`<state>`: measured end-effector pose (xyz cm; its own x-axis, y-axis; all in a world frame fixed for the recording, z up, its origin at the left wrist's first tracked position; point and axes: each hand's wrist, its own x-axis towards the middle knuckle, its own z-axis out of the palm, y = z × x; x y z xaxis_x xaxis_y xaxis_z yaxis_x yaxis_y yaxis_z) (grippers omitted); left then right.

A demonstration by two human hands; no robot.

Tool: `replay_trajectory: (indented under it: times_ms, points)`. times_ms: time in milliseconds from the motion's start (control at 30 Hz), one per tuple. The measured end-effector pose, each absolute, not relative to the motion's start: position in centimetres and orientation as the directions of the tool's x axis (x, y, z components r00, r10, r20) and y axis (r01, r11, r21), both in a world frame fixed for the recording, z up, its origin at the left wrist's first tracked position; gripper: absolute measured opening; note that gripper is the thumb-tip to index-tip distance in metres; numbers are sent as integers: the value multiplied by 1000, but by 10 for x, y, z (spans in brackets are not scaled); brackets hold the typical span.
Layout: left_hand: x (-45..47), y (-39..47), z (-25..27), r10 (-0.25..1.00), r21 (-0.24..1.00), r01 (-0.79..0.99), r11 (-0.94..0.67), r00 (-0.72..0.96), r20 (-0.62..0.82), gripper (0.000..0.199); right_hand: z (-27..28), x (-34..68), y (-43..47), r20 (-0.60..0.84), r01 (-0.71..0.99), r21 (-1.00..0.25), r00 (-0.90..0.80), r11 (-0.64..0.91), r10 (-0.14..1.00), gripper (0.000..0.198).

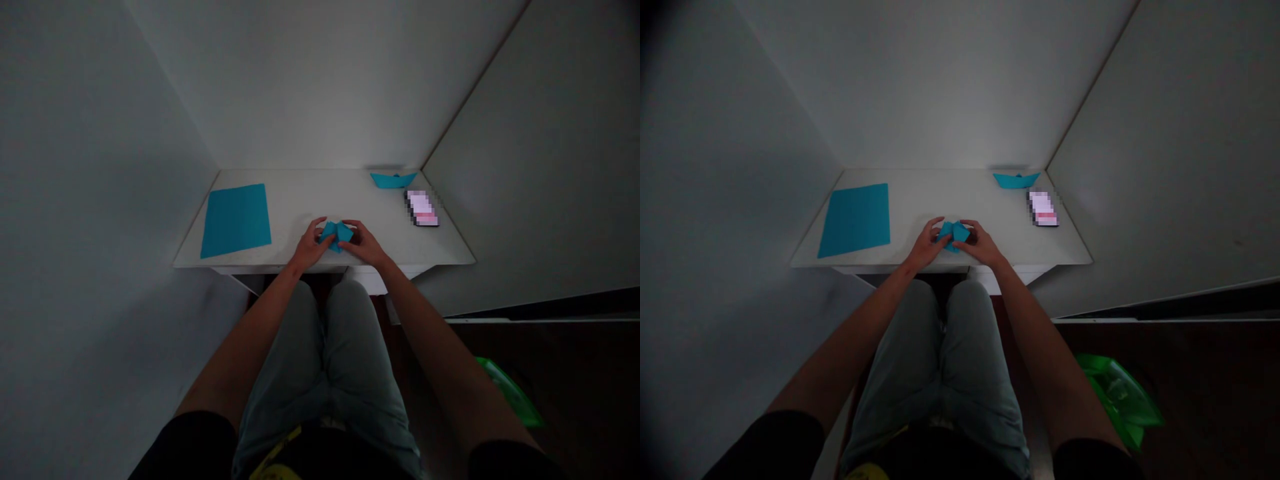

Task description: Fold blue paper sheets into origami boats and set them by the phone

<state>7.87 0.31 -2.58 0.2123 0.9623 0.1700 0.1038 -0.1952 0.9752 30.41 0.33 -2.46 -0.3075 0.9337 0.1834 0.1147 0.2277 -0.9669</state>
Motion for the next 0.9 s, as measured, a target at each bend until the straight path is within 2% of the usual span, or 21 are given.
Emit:
replay_trajectory:
  times_ms: [100, 233, 367, 467, 567, 700, 900]
  points:
    - [79, 1, -25, 971, 960, 210, -186, 190, 147, 63, -25, 303, 3, 183, 112, -967, -316, 228, 931, 93]
    - [79, -1, -24, 969, 911, 355, -210, 198, 146, 55, -26, 305, 6, 198, 126, -964, -237, 232, 951, 88]
    - [79, 0, -24, 963, 917, 342, -205, 236, 127, 45, -24, 307, 8, 215, 88, -970, -130, 228, 968, 81]
    - [80, 1, -24, 961, 927, 308, -214, 236, 143, 32, -22, 308, 8, 206, 62, -975, -125, 215, 970, 77]
    - [80, 2, -22, 958, 935, 271, -230, 232, 168, 24, -20, 307, 6, 192, 116, -971, -140, 208, 971, 66]
    - [80, 2, -20, 958, 938, 256, -234, 225, 178, 31, -18, 304, 4, 180, 242, -945, -181, 221, 967, 54]
    - [80, 3, -19, 965, 962, 175, -211, 194, 176, 42, -18, 304, 6, 198, 151, -963, -169, 224, 966, 57]
